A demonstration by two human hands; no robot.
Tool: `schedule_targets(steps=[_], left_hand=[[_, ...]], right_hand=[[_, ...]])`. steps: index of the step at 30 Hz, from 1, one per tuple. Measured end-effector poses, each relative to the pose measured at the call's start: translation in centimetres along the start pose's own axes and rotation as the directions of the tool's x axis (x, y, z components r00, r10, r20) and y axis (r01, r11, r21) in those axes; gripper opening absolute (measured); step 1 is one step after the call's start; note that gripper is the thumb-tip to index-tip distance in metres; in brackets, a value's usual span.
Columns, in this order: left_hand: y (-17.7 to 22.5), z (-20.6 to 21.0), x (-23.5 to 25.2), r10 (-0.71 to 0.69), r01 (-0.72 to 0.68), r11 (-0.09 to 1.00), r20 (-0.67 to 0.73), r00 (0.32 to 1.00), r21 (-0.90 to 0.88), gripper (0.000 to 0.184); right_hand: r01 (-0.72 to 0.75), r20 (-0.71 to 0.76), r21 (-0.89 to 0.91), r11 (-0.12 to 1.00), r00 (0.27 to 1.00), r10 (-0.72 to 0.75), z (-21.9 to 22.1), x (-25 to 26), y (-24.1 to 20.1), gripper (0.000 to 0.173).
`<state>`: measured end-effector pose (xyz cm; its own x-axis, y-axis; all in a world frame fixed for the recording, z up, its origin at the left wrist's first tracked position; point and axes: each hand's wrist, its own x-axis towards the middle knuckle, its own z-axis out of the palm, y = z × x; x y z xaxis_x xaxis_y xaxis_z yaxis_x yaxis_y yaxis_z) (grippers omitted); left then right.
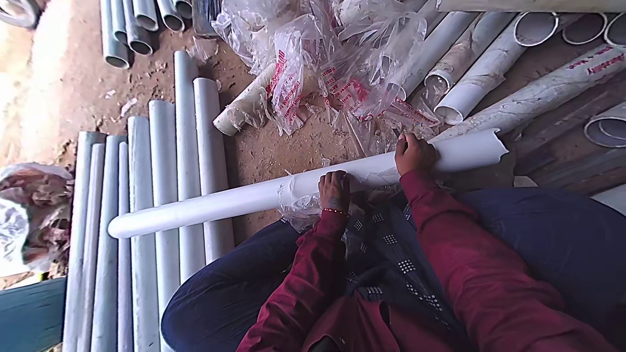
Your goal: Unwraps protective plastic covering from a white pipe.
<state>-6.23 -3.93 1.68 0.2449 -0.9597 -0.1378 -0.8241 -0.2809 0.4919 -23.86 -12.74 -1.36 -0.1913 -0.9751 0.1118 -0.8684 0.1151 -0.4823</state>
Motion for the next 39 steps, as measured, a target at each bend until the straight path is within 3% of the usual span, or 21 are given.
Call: schedule_targets(steps=[8,12,15,17,20,23,27,32,36,39], left_hand=[[0.3,-0.5,0.8,0.079,-0.083,0.991,0.046,0.996,0.108,0.018],[1.2,-1.2,2.4,0.025,-0.092,0.967,0.269,0.963,0.237,0.020],[0.8,-1.7,2.9,0.034,-0.110,0.974,0.354,0.934,0.196,0.020],[0.1,-1.6,2.3,0.100,-0.132,0.987,0.307,0.946,0.086,0.018],[-0.9,-1.3,1.0,0.115,-0.106,0.988,0.080,0.990,-0.111,0.018],[-1.6,-0.5,0.1,0.114,-0.118,0.982,-0.033,0.993,-0.149,0.024],[-0.9,-0.3,0.2,0.073,-0.073,0.993,-0.005,0.997,-0.093,0.022],[-0.8,0.5,0.7,0.114,-0.114,0.993,-0.007,0.993,0.010,0.020],[-2.1,1.4,1.0,0.230,-0.229,0.973,-0.050,0.972,0.016,0.017],[-3.9,1.1,1.4,0.364,-0.364,0.925,-0.021,0.931,-0.106,0.014]], right_hand=[[0.010,-0.032,-0.021,1.000,0.999,-0.011,0.2,-0.2,0.1,0.040],[0.007,-0.019,-0.022,1.000,1.000,-0.007,0.1,-0.3,0.1,0.041],[0.003,-0.015,-0.014,1.000,1.000,-0.003,0.0,-0.4,0.0,0.040],[0.004,-0.019,-0.007,1.000,1.000,-0.004,-0.1,-0.5,0.1,0.039],[0.026,-0.024,0.021,0.999,0.999,-0.025,0.2,-0.4,0.3,0.039],[0.037,-0.028,0.019,0.999,0.999,-0.036,0.3,-0.3,0.4,0.040],[0.032,-0.014,0.017,0.999,0.999,-0.032,0.3,-0.1,0.2,0.040],[0.021,-0.026,0.012,1.000,0.999,-0.021,0.2,-0.2,0.3,0.040],[0.026,-0.039,0.008,1.000,0.999,-0.026,0.5,-0.3,0.3,0.040],[0.032,-0.044,0.016,0.999,0.999,-0.031,0.3,-0.5,0.4,0.040]])
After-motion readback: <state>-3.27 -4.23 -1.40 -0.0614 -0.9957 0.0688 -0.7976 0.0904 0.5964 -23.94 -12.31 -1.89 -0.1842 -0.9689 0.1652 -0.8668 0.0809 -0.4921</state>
